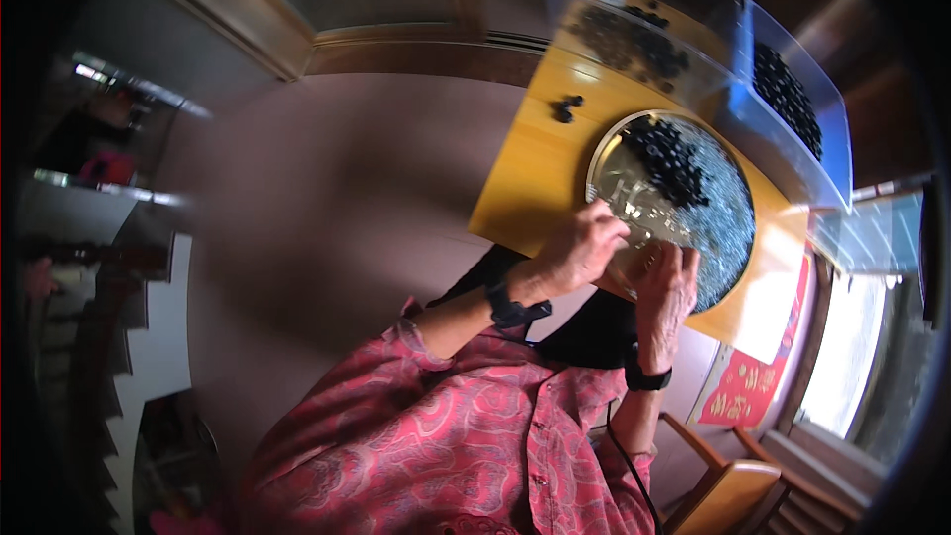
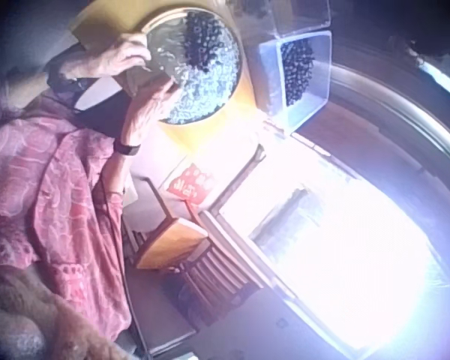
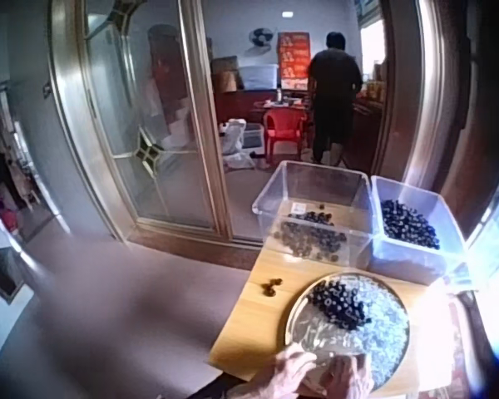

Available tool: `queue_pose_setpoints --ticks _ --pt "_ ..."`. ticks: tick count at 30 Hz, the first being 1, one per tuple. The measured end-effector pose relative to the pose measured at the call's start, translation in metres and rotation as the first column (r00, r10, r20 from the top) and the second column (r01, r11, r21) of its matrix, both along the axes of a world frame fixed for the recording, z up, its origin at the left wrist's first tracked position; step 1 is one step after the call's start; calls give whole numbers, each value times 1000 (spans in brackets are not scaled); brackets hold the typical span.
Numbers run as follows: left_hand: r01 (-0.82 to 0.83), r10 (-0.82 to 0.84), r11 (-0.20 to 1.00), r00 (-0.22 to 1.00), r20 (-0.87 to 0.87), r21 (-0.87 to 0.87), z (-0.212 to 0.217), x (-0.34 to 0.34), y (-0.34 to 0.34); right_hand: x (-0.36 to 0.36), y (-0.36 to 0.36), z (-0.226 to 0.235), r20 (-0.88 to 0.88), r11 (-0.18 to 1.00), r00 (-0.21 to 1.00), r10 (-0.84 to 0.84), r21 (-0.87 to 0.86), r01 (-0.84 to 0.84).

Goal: Sorting small black circular industrial or craft parts on a decorative gold plate.

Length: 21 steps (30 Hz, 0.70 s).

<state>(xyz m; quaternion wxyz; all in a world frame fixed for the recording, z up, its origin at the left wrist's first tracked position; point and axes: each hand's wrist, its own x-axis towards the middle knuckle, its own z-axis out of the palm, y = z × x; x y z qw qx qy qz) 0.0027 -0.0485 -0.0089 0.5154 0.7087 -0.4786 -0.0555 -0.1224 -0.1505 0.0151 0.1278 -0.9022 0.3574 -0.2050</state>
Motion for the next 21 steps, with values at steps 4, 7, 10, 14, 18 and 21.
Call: queue_pose_setpoints --ticks 4,7,10,14,18,21 --pt "7 -10 999 998 65 53 -1 1 1 1 -4 -10 10 1000 1000 -8 24 8" --pt "-18 5 997 986 168 79 -3 -1 7 3 -2 -7 24 999 999 37 5 -38" --pt "-140 142 985 990 12 -96 12 18 17 -2 -2 -10 53 998 996 67 -26 -66" --pt "-533 417 835 774 -476 -135 24 104 58 -3 5 -4 61 999 997 46 15 -47" --pt "-754 423 650 468 -776 -101 15 209 125 -3 16 -4 154 988 981 118 79 -131" --pt "-796 456 595 217 -863 114 -16 274 178 3 26 1 182 978 965 190 56 -203"
